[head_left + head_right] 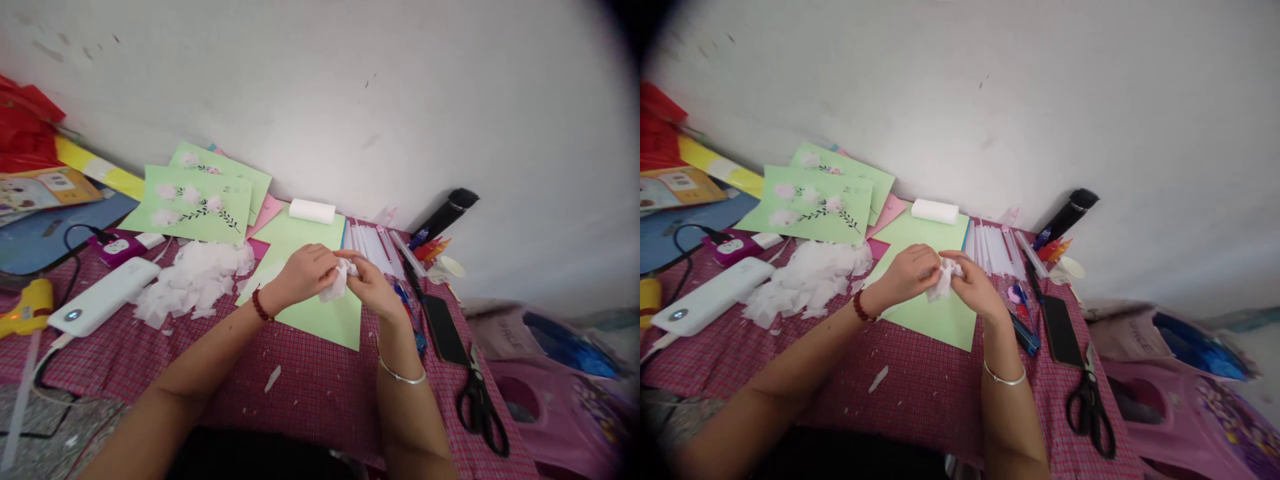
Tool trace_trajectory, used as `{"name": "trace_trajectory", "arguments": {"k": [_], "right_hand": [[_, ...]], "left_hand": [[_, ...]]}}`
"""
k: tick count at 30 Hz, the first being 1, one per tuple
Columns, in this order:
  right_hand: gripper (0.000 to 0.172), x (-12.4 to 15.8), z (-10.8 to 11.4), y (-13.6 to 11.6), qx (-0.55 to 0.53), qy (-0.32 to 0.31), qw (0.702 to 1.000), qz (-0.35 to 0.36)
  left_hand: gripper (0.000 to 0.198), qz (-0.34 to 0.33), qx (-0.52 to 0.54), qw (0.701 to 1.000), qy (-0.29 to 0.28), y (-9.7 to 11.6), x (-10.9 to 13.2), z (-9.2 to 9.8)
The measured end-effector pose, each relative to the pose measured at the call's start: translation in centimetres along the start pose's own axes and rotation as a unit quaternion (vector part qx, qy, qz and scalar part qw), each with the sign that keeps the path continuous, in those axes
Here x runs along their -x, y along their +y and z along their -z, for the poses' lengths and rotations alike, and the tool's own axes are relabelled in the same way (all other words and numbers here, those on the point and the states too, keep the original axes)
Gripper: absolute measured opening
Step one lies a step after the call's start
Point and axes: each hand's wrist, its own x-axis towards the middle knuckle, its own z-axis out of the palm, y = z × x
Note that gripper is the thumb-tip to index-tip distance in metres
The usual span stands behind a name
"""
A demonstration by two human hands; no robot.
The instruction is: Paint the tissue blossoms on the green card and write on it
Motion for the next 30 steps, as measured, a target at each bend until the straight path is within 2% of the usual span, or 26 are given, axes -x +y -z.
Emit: {"name": "trace_trajectory", "arguments": {"k": [5,9,13,18,21,25,30], "right_hand": [[0.021,-0.24,-0.02,0.47,0.011,0.059,0.998,-0.024],[0.011,-0.30,0.04,0.34,0.030,0.122,0.992,-0.022],[0.006,-0.47,-0.08,0.22,0.017,0.155,0.987,-0.035],[0.009,-0.58,-0.20,0.52,-0.026,0.169,0.982,-0.083],[0.019,-0.59,-0.19,0.62,-0.059,0.180,0.976,-0.106],[0.030,-0.66,-0.13,0.50,-0.105,0.191,0.967,-0.128],[0.037,-0.70,0.06,0.07,-0.178,0.194,0.957,-0.122]], "left_hand": [[0.020,-0.003,-0.006,1.000,0.002,0.02,-0.03,0.08],[0.019,-0.007,-0.018,1.000,-0.005,-0.02,-0.11,0.38],[0.021,-0.009,-0.026,0.999,0.036,0.05,-0.10,0.58],[0.019,-0.012,-0.025,0.997,0.071,0.04,-0.01,0.43],[0.019,-0.033,-0.040,0.996,0.073,-0.14,0.07,0.29],[0.017,-0.061,-0.058,0.995,0.047,-0.42,0.21,0.13],[0.016,-0.088,-0.065,0.994,0.019,-0.56,0.24,-0.03]]}}
